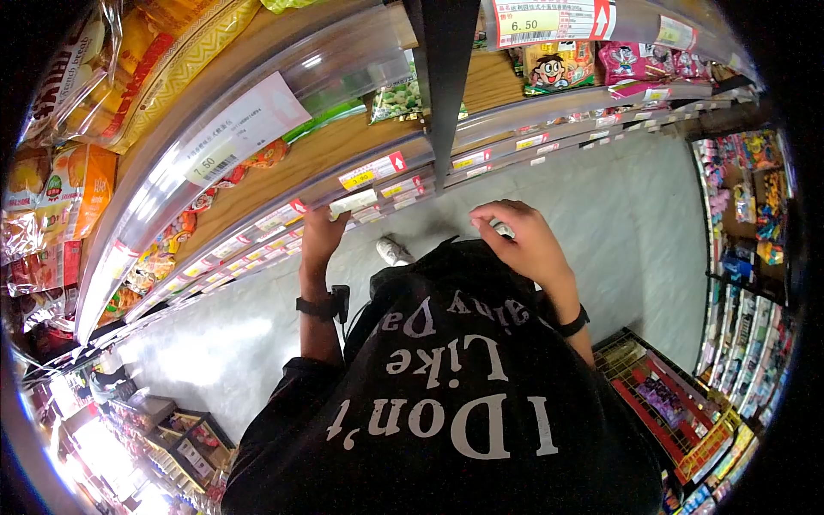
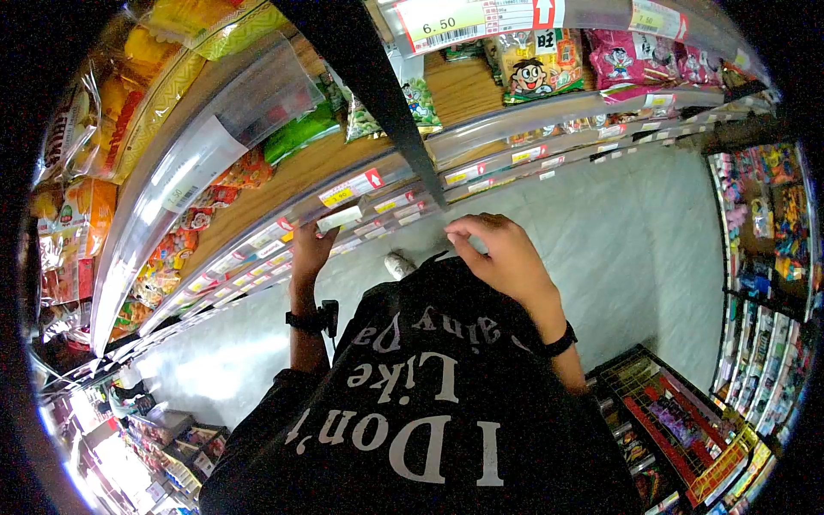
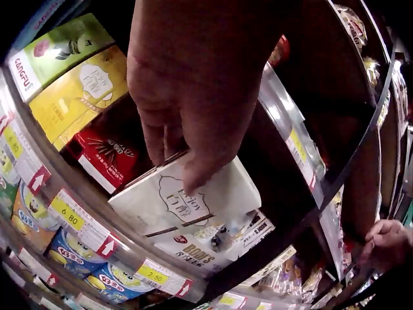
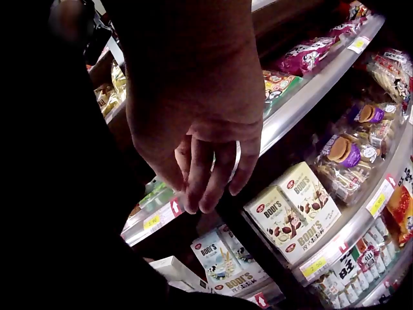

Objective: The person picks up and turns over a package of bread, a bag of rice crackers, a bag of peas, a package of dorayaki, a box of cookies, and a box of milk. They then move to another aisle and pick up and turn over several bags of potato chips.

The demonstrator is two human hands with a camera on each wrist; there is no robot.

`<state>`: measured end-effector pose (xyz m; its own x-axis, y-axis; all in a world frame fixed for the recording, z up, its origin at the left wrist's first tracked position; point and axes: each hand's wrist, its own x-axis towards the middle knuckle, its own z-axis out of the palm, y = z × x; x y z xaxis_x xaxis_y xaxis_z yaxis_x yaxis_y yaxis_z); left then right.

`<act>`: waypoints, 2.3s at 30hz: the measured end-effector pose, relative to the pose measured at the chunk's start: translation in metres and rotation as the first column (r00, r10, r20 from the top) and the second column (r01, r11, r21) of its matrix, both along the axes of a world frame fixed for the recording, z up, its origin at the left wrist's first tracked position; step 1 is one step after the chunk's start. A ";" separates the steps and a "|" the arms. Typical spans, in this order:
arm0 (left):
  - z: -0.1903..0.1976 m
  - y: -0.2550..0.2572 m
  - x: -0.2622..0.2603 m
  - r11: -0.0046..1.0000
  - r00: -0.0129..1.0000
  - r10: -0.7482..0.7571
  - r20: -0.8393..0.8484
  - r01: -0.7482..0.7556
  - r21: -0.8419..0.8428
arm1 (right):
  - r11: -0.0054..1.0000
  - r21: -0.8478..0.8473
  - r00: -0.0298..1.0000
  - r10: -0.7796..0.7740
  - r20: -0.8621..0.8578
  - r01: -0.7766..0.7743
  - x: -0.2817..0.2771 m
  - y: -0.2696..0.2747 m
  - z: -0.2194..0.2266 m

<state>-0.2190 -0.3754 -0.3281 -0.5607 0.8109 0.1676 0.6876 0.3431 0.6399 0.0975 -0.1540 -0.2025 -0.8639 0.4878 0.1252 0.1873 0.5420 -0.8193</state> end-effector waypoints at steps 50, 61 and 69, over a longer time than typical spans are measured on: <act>-0.072 -0.003 0.010 0.910 0.909 0.415 0.034 -0.414 -0.031 | 0.993 -0.051 0.952 -0.087 0.292 0.106 0.078 0.035 -0.044; -0.102 0.063 0.094 0.708 0.894 -0.176 0.413 0.406 -0.577 | 0.986 0.043 0.818 -0.158 0.553 0.161 0.185 0.057 -0.064; -0.097 0.101 0.133 0.590 0.834 -0.281 0.475 0.540 -0.600 | 0.938 0.125 0.710 -0.329 0.623 0.324 0.264 0.049 -0.053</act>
<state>-0.0861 -0.2744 -0.4254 -0.0483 0.7630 -0.6446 0.6875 0.4936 0.5326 0.3611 -0.1045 -0.2557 -0.5337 0.7554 -0.3802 0.8207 0.3540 -0.4485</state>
